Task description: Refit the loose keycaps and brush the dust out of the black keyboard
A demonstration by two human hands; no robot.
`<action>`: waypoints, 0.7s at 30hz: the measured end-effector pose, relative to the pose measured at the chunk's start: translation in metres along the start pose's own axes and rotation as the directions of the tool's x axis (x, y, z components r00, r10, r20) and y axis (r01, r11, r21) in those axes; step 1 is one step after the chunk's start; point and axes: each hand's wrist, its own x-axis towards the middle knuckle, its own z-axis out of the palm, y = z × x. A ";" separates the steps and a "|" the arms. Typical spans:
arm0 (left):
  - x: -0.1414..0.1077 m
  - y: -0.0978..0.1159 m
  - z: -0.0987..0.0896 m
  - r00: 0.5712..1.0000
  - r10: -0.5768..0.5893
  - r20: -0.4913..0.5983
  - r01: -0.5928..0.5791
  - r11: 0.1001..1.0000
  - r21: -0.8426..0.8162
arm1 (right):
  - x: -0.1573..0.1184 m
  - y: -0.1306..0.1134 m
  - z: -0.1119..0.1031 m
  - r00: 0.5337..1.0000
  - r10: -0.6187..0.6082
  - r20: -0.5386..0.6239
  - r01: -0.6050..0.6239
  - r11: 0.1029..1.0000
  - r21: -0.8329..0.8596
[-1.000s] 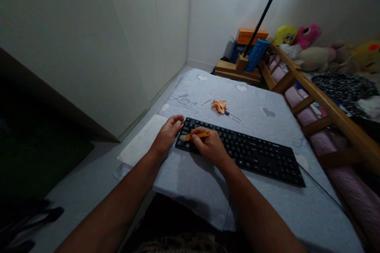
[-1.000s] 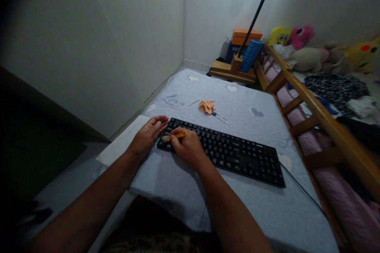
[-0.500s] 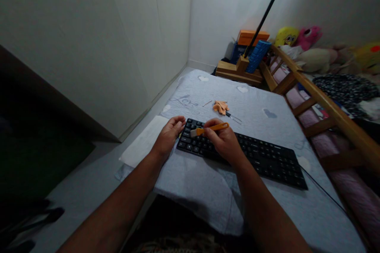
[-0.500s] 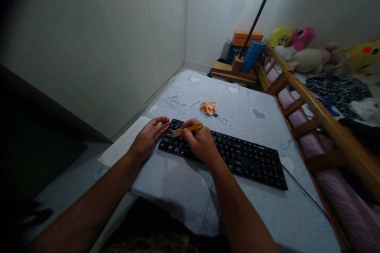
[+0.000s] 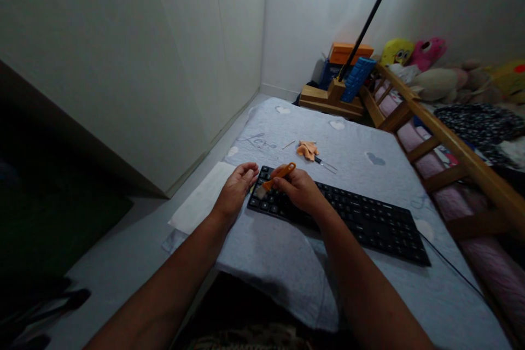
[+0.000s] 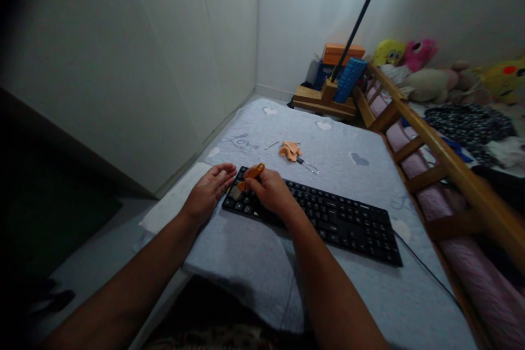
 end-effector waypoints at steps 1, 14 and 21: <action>0.000 0.000 0.000 1.000 -0.003 -0.001 0.003 1.000 -0.002 | 0.001 0.000 0.001 0.999 -0.007 -0.038 0.006 1.000 -0.023; -0.001 0.002 0.001 0.999 -0.014 -0.032 0.012 0.999 -0.050 | 0.004 0.009 0.008 0.939 -0.037 -0.343 0.028 0.999 -0.031; 0.001 0.000 -0.001 0.999 -0.019 -0.041 0.016 0.997 -0.077 | 0.007 0.018 0.010 0.947 -0.002 -0.320 0.002 1.000 -0.001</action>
